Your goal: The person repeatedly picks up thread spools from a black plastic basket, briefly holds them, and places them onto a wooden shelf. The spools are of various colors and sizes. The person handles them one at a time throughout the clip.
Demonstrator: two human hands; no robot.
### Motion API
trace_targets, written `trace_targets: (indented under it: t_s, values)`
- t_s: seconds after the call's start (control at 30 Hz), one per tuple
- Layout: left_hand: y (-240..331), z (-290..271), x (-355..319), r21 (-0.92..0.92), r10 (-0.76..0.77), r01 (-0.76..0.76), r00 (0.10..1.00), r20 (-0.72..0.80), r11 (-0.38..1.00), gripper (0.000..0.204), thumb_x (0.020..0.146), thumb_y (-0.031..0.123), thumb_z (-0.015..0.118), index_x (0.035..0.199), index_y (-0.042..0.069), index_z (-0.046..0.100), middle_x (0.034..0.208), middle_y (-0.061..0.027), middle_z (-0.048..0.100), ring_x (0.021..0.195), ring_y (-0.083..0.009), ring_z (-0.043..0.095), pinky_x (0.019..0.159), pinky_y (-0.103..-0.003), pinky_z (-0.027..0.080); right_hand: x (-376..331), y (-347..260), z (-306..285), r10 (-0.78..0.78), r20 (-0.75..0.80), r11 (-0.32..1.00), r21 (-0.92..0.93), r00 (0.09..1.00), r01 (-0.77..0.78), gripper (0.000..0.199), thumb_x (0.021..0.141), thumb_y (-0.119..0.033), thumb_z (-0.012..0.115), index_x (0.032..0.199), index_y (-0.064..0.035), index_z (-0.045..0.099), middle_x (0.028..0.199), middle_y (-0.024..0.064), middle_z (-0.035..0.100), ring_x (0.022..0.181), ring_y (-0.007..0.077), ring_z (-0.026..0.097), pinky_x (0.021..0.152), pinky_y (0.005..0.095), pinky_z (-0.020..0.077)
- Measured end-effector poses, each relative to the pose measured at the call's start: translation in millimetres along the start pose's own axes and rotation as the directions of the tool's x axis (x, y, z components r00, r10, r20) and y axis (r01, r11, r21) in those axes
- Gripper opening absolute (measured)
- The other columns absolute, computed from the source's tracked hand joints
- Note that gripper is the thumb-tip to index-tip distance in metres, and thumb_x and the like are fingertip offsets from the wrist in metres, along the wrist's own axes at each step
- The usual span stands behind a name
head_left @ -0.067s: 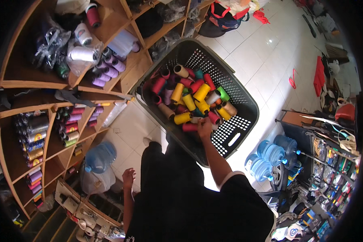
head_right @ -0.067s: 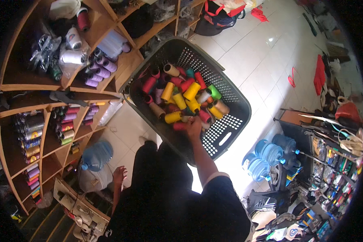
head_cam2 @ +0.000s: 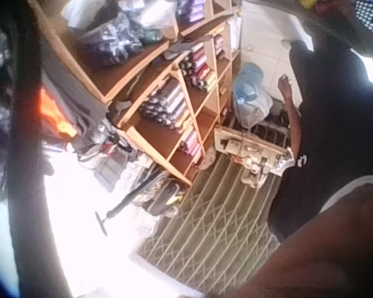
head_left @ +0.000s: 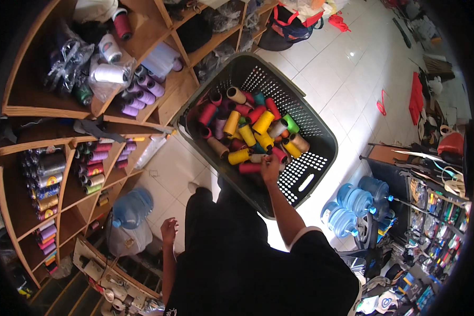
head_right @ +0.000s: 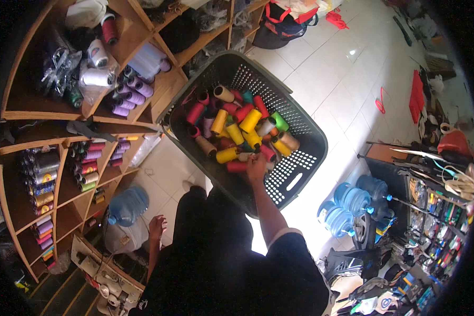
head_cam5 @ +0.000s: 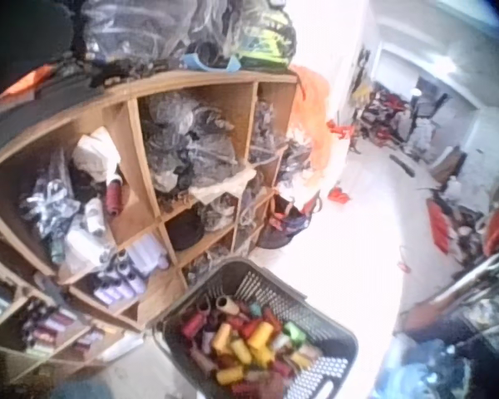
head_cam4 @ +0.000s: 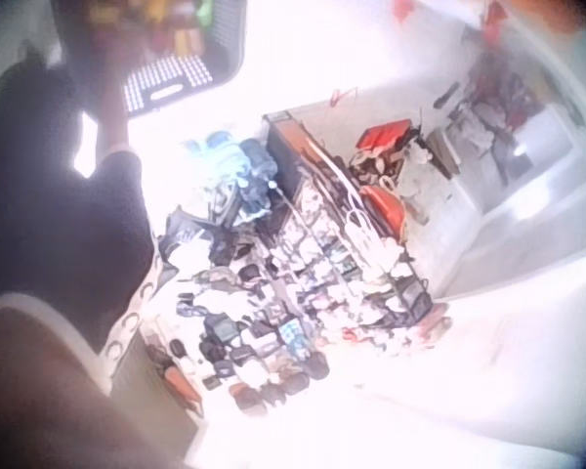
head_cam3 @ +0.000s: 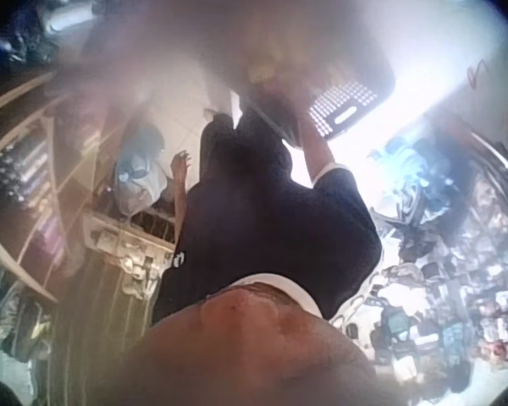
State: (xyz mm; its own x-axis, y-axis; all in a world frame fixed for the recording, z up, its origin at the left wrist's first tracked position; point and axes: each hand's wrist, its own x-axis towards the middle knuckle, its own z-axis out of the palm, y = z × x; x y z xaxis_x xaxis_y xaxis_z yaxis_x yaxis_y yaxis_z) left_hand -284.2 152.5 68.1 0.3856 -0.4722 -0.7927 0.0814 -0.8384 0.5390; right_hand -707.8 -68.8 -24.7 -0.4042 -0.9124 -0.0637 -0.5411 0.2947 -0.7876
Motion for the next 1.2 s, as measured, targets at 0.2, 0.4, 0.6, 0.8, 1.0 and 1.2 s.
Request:
trace_targets:
  t_s: [0.2,0.4,0.6,0.8,1.0,1.2]
  values:
    - [133.1,47.3,-9.0,0.041,0.483,-0.495,0.86,0.163,0.868,0.018,0.092,0.013,0.058,0.105,0.002,0.062,0.092,-0.0043,0.064,0.085,-0.0116,0.06,0.072,-0.025,0.048,17.2,-99.8,-80.3,0.16,0.14,0.793,0.572,0.977,-0.211,0.014,0.088,-0.005,0.061,0.093,-0.0063,0.047,0.087,0.0034,0.054,0.079,0.0112,0.053,0.074,0.0252,0.0445]
    - [281.8,89.5,-86.1,-0.255,0.613,-0.571,0.616,0.495,0.78,0.037,0.095,0.021,0.055,0.127,0.004,0.048,0.118,-0.0083,0.056,0.101,-0.0179,0.059,0.077,-0.03,0.05,17.7,-252.5,-127.3,-0.148,0.39,0.585,0.776,0.909,-0.238,0.032,0.081,0.005,0.063,0.106,-0.0073,0.048,0.103,0.0052,0.057,0.102,0.0142,0.055,0.087,0.0277,0.0453]
    - [314.7,82.8,-126.8,-0.442,0.71,-0.564,0.466,0.528,0.698,0.041,0.089,0.016,0.065,0.122,0.0,0.047,0.116,-0.0096,0.054,0.108,-0.0175,0.055,0.085,-0.032,0.05,-5.4,-349.5,-124.7,-0.551,0.456,0.517,0.844,0.699,-0.143,0.043,0.081,0.004,0.064,0.12,-0.0047,0.048,0.115,0.0075,0.056,0.109,0.0173,0.054,0.095,0.031,0.0436]
    - [315.0,62.0,-144.0,-0.747,0.706,-0.233,0.577,0.41,0.623,0.038,0.091,0.022,0.06,0.12,0.002,0.046,0.118,-0.0158,0.055,0.102,-0.0255,0.06,0.088,-0.043,0.052,-32.2,-387.1,-101.5,-0.531,0.429,0.603,0.797,0.731,-0.03,0.046,0.08,-0.003,0.07,0.122,-0.0029,0.052,0.122,0.0079,0.053,0.109,0.0159,0.052,0.092,0.0313,0.0441]
    - [311.9,52.4,-141.1,-0.869,0.737,-0.062,0.561,0.376,0.491,0.041,0.096,0.019,0.051,0.132,0.005,0.038,0.127,-0.0166,0.051,0.114,-0.0267,0.054,0.095,-0.045,0.046,-63.8,-418.3,-91.6,-0.673,0.362,0.702,0.588,0.645,0.402,0.046,0.069,-0.01,0.079,0.111,-0.0053,0.062,0.103,0.0119,0.059,0.091,0.024,0.059,0.079,0.032,0.0469]
    - [311.4,52.9,-141.8,-0.886,0.771,-0.17,0.58,0.263,0.431,0.051,0.095,0.02,0.052,0.14,0.005,0.032,0.131,-0.0172,0.049,0.117,-0.0267,0.052,0.096,-0.044,0.044,-72.1,-424.5,-86.7,-0.746,0.205,0.625,0.545,0.633,0.559,0.027,0.073,-0.004,0.074,0.098,-0.0033,0.066,0.091,0.0102,0.063,0.083,0.0251,0.06,0.073,0.0346,0.0467]
